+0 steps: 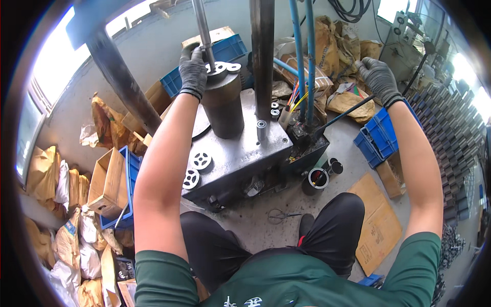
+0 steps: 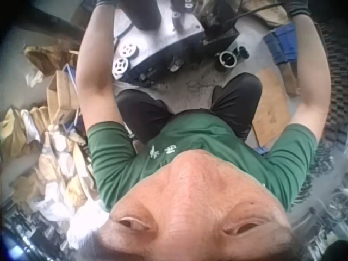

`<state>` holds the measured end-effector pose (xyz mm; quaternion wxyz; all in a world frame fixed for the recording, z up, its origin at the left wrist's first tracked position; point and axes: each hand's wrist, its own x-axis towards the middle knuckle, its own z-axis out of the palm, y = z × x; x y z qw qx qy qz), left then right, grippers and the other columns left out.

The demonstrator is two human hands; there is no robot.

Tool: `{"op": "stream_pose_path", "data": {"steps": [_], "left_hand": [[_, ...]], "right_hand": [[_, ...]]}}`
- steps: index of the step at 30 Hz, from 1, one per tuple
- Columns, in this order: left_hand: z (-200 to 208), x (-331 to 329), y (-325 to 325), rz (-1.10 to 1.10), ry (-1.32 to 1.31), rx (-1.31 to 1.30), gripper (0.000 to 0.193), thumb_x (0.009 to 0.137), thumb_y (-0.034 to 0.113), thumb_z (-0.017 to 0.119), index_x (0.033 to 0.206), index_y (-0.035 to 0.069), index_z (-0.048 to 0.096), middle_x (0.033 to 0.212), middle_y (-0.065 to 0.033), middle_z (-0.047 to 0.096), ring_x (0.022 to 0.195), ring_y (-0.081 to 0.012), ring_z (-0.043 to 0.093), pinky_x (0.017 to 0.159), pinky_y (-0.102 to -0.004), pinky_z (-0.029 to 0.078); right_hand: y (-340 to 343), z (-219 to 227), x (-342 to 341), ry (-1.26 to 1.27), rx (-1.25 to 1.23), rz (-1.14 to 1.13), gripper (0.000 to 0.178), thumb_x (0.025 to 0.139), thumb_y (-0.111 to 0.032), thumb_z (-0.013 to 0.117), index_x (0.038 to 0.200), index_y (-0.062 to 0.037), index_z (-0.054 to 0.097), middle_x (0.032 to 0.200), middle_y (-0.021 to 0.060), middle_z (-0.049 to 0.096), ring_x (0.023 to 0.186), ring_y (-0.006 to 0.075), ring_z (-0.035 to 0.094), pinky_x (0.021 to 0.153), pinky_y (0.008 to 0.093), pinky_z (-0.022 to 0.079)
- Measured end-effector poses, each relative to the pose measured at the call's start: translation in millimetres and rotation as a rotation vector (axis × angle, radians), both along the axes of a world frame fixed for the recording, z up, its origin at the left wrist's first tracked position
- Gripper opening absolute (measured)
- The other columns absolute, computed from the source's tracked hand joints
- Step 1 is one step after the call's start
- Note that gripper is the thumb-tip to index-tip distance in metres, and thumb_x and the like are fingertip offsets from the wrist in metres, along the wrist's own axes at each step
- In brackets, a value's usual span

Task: The recorder is assembling metal rods into a base plate and using a press machine to secure components.

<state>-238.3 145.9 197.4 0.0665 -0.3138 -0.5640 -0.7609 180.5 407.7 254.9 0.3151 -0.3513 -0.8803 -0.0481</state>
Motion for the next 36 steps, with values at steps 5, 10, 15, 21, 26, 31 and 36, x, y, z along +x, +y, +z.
{"op": "stream_pose_path", "data": {"steps": [5,10,15,21,26,31,36], "left_hand": [[8,21,16,0.142,0.078,0.028,0.022,0.106,0.024,0.057,0.113,0.004,0.062,0.087,-0.0074,0.070,0.070,-0.0150,0.067,0.068,-0.0328,0.054],[13,32,20,-0.124,-0.030,-0.079,0.033,0.107,0.040,0.058,0.115,0.009,0.060,0.080,-0.0043,0.065,0.067,-0.0136,0.064,0.057,-0.0302,0.051],[18,17,18,-0.263,-0.056,-0.065,0.034,0.107,0.043,0.058,0.113,0.010,0.062,0.069,0.0014,0.056,0.056,-0.0103,0.054,0.050,-0.0273,0.045],[14,14,10,-0.250,-0.026,-0.065,0.037,0.107,0.044,0.059,0.116,0.008,0.061,0.069,0.0006,0.056,0.058,-0.0109,0.056,0.052,-0.0281,0.048],[16,16,17,-0.222,-0.058,-0.109,0.039,0.105,0.043,0.061,0.118,0.006,0.059,0.073,-0.0020,0.061,0.061,-0.0126,0.060,0.058,-0.0295,0.053],[14,15,21,-0.213,-0.098,-0.126,0.039,0.102,0.046,0.064,0.107,0.007,0.059,0.072,-0.0030,0.063,0.061,-0.0139,0.063,0.054,-0.0301,0.054],[15,24,14,-0.189,-0.116,-0.114,0.038,0.102,0.046,0.065,0.106,0.009,0.059,0.072,-0.0026,0.063,0.062,-0.0137,0.064,0.050,-0.0307,0.054]], "right_hand": [[1,-3,20,-0.022,0.025,0.005,0.039,0.102,-0.044,0.060,0.095,-0.0074,0.071,0.086,0.0201,0.072,0.085,0.0400,0.070,0.079,0.0479,0.055],[-15,-17,46,0.033,0.206,0.229,0.028,0.100,-0.030,0.065,0.090,-0.0038,0.067,0.086,0.0199,0.068,0.086,0.0398,0.068,0.075,0.0465,0.054],[-99,-44,101,-0.063,0.076,0.407,0.015,0.092,-0.018,0.069,0.090,-0.0028,0.066,0.081,0.0169,0.063,0.077,0.0362,0.064,0.073,0.0447,0.053],[-210,-82,79,-0.338,0.185,0.689,0.030,0.080,-0.021,0.075,0.106,-0.0063,0.070,0.102,0.0112,0.070,0.101,0.0309,0.066,0.104,0.0503,0.045],[-202,-124,-28,-0.050,0.094,0.777,0.036,0.083,-0.017,0.073,0.117,-0.0074,0.069,0.112,0.0116,0.070,0.107,0.0330,0.065,0.105,0.0499,0.045],[-156,-212,-119,0.141,0.045,0.606,0.035,0.083,-0.018,0.073,0.117,-0.0082,0.071,0.120,0.0127,0.070,0.110,0.0360,0.064,0.101,0.0486,0.048],[-157,-234,-145,0.198,-0.031,0.559,0.035,0.082,-0.023,0.075,0.114,-0.0096,0.074,0.125,0.0140,0.070,0.110,0.0371,0.066,0.096,0.0497,0.051]]}}
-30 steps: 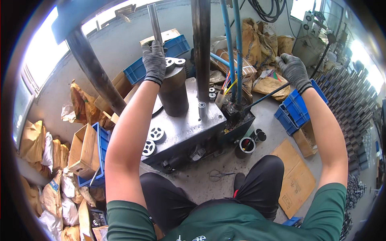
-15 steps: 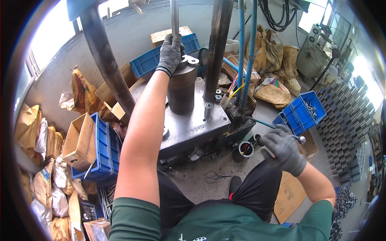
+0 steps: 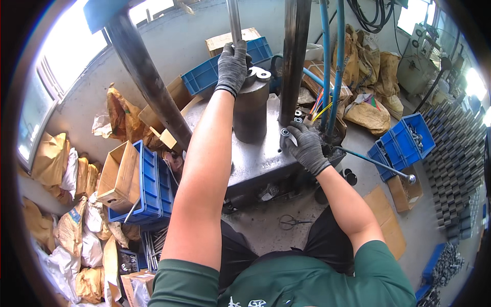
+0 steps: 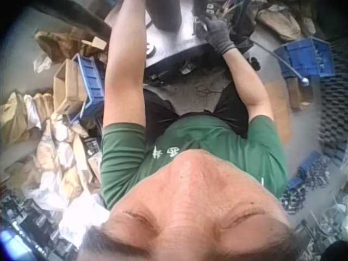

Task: The recorder is assembling metal rods into a base plate and using a press machine to secure components.

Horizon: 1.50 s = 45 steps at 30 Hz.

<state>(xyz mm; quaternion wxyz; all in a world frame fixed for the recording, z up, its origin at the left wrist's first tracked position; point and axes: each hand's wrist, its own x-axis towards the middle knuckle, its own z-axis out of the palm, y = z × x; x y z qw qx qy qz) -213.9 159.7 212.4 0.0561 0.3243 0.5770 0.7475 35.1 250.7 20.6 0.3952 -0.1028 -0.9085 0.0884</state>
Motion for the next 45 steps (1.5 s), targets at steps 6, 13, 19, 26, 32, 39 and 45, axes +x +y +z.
{"op": "stream_pose_path", "data": {"steps": [6,13,19,26,32,39,45], "left_hand": [[-2,4,-1,-0.016,0.027,0.017,0.040,0.102,0.045,0.066,0.108,0.007,0.059,0.079,-0.0050,0.066,0.067,-0.0142,0.067,0.056,-0.0304,0.057],[1,0,-7,-0.008,0.003,-0.003,0.039,0.102,0.044,0.065,0.111,0.007,0.061,0.079,-0.0047,0.067,0.068,-0.0133,0.067,0.055,-0.0310,0.057],[2,-2,-2,-0.017,0.018,0.022,0.034,0.103,0.040,0.064,0.111,0.006,0.062,0.079,-0.0051,0.068,0.067,-0.0136,0.067,0.054,-0.0308,0.058],[-3,-7,-5,-0.007,0.065,0.039,0.038,0.103,0.039,0.061,0.115,0.004,0.063,0.081,-0.0081,0.069,0.068,-0.0164,0.068,0.058,-0.0297,0.055],[-2,-1,5,-0.059,0.033,0.080,0.038,0.102,0.040,0.061,0.112,0.004,0.063,0.082,-0.0101,0.068,0.070,-0.0193,0.069,0.059,-0.0319,0.054],[-2,-12,-3,-0.024,0.028,0.075,0.031,0.103,0.036,0.061,0.108,0.006,0.063,0.078,-0.0053,0.065,0.061,-0.0140,0.062,0.051,-0.0280,0.050],[-24,8,0,0.078,0.184,0.558,0.037,0.104,0.042,0.062,0.106,0.006,0.053,0.070,-0.0001,0.055,0.052,-0.0082,0.050,0.044,-0.0251,0.042]], "right_hand": [[5,-16,-14,-0.006,0.009,0.016,0.026,0.080,-0.018,0.078,0.105,-0.0084,0.075,0.119,0.0111,0.073,0.108,0.0344,0.067,0.094,0.0464,0.052],[-3,-20,-23,0.068,-0.190,0.068,0.016,0.077,-0.009,0.079,0.093,-0.0113,0.075,0.108,0.0100,0.073,0.102,0.0349,0.066,0.093,0.0453,0.052],[1,-6,-31,0.317,-0.386,0.156,0.020,0.080,-0.006,0.081,0.100,-0.0093,0.076,0.112,0.0100,0.071,0.104,0.0308,0.066,0.093,0.0400,0.053],[-2,105,-74,0.444,-0.468,0.327,0.020,0.085,-0.007,0.079,0.104,-0.0027,0.075,0.115,0.0136,0.070,0.106,0.0289,0.066,0.093,0.0384,0.055],[17,135,-123,0.190,-0.141,-0.002,0.027,0.091,-0.028,0.073,0.113,-0.0127,0.078,0.114,0.0118,0.072,0.106,0.0329,0.066,0.095,0.0433,0.055],[-7,145,-131,0.137,0.012,-0.146,0.026,0.095,-0.035,0.066,0.110,-0.0175,0.078,0.105,0.0108,0.072,0.102,0.0329,0.068,0.087,0.0478,0.056],[-1,141,-135,0.149,0.044,-0.116,0.019,0.093,-0.036,0.069,0.099,-0.0197,0.078,0.095,0.0054,0.074,0.093,0.0304,0.067,0.082,0.0452,0.055]]}}
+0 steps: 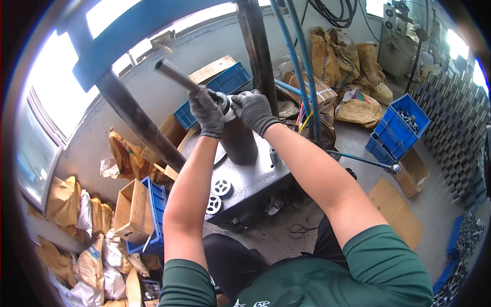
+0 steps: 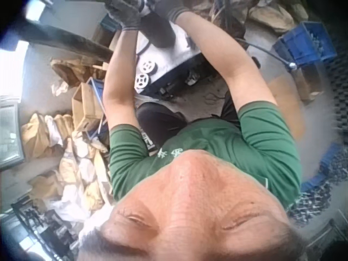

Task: The recorder is assembling metal rods into a base plate and using a press machine to secure components.

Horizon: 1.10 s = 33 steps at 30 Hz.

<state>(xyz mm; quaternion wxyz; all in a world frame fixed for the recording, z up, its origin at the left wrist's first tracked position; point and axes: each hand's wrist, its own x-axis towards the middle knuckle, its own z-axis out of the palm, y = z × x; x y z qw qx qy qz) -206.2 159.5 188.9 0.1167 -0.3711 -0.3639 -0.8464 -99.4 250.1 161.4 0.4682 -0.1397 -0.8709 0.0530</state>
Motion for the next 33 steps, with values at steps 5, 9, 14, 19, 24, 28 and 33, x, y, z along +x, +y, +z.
{"op": "stream_pose_path", "data": {"steps": [5,9,14,19,24,28,33], "left_hand": [[31,8,-14,0.090,-0.072,0.081,0.050,0.104,0.057,0.055,0.107,0.007,0.052,0.078,-0.0035,0.057,0.059,-0.0128,0.058,0.055,-0.0267,0.052],[52,16,-11,0.057,-0.126,0.085,0.051,0.105,0.058,0.054,0.105,0.007,0.051,0.070,-0.0018,0.056,0.052,-0.0119,0.056,0.046,-0.0263,0.048],[59,24,-6,0.041,-0.171,0.040,0.052,0.105,0.059,0.052,0.107,0.007,0.051,0.071,-0.0023,0.058,0.053,-0.0130,0.058,0.046,-0.0274,0.051],[60,17,-8,-0.016,-0.188,0.007,0.047,0.107,0.055,0.050,0.102,0.008,0.052,0.075,-0.0025,0.058,0.061,-0.0138,0.061,0.054,-0.0291,0.054],[64,17,-8,-0.011,-0.158,-0.109,0.045,0.108,0.051,0.049,0.098,0.007,0.053,0.076,-0.0042,0.059,0.062,-0.0152,0.062,0.056,-0.0303,0.056],[68,16,-4,-0.013,-0.131,-0.125,0.045,0.108,0.049,0.050,0.097,0.006,0.053,0.072,-0.0049,0.059,0.056,-0.0156,0.060,0.051,-0.0308,0.054],[70,9,4,-0.079,-0.208,-0.078,0.043,0.107,0.048,0.052,0.094,0.007,0.052,0.068,-0.0034,0.056,0.054,-0.0152,0.058,0.048,-0.0302,0.051]], "right_hand": [[1,2,6,0.048,-0.044,0.063,0.025,0.091,-0.035,0.073,0.107,-0.0174,0.079,0.097,0.0057,0.076,0.098,0.0302,0.067,0.086,0.0448,0.054],[-6,9,13,0.027,-0.189,0.091,0.035,0.088,-0.034,0.076,0.116,-0.0139,0.077,0.097,0.0099,0.077,0.100,0.0333,0.067,0.090,0.0446,0.054],[-6,11,18,0.044,-0.222,0.076,0.036,0.086,-0.035,0.078,0.114,-0.0121,0.075,0.097,0.0116,0.077,0.100,0.0344,0.067,0.092,0.0452,0.054],[-7,16,17,-0.005,-0.220,0.119,0.032,0.087,-0.035,0.077,0.109,-0.0123,0.075,0.096,0.0112,0.077,0.100,0.0342,0.067,0.091,0.0455,0.054],[-6,15,16,-0.054,-0.237,0.111,0.033,0.089,-0.033,0.076,0.117,-0.0169,0.076,0.102,0.0103,0.077,0.101,0.0349,0.066,0.096,0.0443,0.054],[-4,12,14,0.019,-0.189,0.111,0.029,0.089,-0.036,0.075,0.106,-0.0129,0.075,0.096,0.0112,0.077,0.100,0.0350,0.067,0.092,0.0461,0.053],[-2,13,15,-0.068,-0.201,0.067,0.032,0.090,-0.037,0.075,0.115,-0.0166,0.076,0.101,0.0116,0.076,0.100,0.0358,0.067,0.096,0.0452,0.054]]}}
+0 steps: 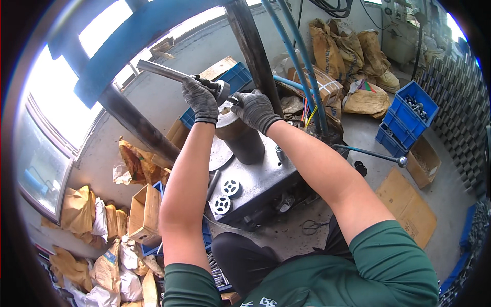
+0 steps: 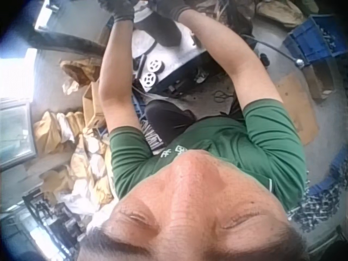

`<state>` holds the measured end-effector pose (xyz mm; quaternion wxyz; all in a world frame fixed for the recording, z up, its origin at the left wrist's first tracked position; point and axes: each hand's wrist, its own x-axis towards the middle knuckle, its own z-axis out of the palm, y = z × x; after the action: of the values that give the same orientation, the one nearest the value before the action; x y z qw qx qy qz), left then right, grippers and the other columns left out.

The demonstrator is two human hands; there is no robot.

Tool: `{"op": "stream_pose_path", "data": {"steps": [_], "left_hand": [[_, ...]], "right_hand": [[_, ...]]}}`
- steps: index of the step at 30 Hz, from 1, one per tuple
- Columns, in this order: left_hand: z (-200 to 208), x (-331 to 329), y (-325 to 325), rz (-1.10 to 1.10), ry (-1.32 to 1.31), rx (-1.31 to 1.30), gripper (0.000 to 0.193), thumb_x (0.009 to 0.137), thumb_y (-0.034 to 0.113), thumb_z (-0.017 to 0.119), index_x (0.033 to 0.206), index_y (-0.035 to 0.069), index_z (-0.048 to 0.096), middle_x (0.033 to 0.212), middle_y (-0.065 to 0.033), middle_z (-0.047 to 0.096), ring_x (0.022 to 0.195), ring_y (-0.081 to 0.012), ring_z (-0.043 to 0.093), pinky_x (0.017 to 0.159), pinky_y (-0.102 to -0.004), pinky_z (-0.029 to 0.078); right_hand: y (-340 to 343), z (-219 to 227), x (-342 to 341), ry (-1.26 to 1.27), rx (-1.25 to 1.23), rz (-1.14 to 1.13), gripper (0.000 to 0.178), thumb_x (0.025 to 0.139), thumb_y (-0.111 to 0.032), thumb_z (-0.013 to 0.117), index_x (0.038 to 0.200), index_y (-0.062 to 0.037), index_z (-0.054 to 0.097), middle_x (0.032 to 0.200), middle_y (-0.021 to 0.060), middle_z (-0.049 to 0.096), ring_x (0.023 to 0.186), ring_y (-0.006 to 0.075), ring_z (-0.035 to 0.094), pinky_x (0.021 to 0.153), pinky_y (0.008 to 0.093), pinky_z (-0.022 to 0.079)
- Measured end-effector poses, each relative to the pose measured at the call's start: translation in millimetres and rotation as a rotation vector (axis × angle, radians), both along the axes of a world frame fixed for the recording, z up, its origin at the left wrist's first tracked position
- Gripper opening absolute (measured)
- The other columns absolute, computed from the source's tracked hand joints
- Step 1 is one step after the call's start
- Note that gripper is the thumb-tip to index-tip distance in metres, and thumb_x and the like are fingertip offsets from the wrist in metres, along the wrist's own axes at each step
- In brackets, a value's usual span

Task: The recorder is assembling metal rods into a base plate and using a press machine to secure components.

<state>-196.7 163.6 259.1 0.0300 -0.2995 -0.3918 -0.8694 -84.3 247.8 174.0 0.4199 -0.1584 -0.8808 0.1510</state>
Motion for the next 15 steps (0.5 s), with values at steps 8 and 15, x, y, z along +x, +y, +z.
{"op": "stream_pose_path", "data": {"steps": [8,15], "left_hand": [[-2,-7,0,0.033,-0.070,0.022,0.044,0.106,0.049,0.053,0.094,0.007,0.050,0.066,-0.0028,0.053,0.055,-0.0152,0.056,0.050,-0.0297,0.049],[3,-9,8,0.084,-0.041,-0.040,0.042,0.109,0.048,0.047,0.102,0.007,0.051,0.066,-0.0041,0.054,0.048,-0.0161,0.055,0.041,-0.0295,0.046]], "right_hand": [[-5,6,6,-0.050,-0.060,0.006,0.033,0.090,-0.038,0.074,0.113,-0.0134,0.075,0.098,0.0131,0.076,0.102,0.0372,0.067,0.096,0.0463,0.053],[-4,-1,-2,0.022,-0.058,0.022,0.032,0.093,-0.038,0.071,0.110,-0.0118,0.072,0.103,0.0130,0.076,0.100,0.0364,0.069,0.095,0.0460,0.051]]}}
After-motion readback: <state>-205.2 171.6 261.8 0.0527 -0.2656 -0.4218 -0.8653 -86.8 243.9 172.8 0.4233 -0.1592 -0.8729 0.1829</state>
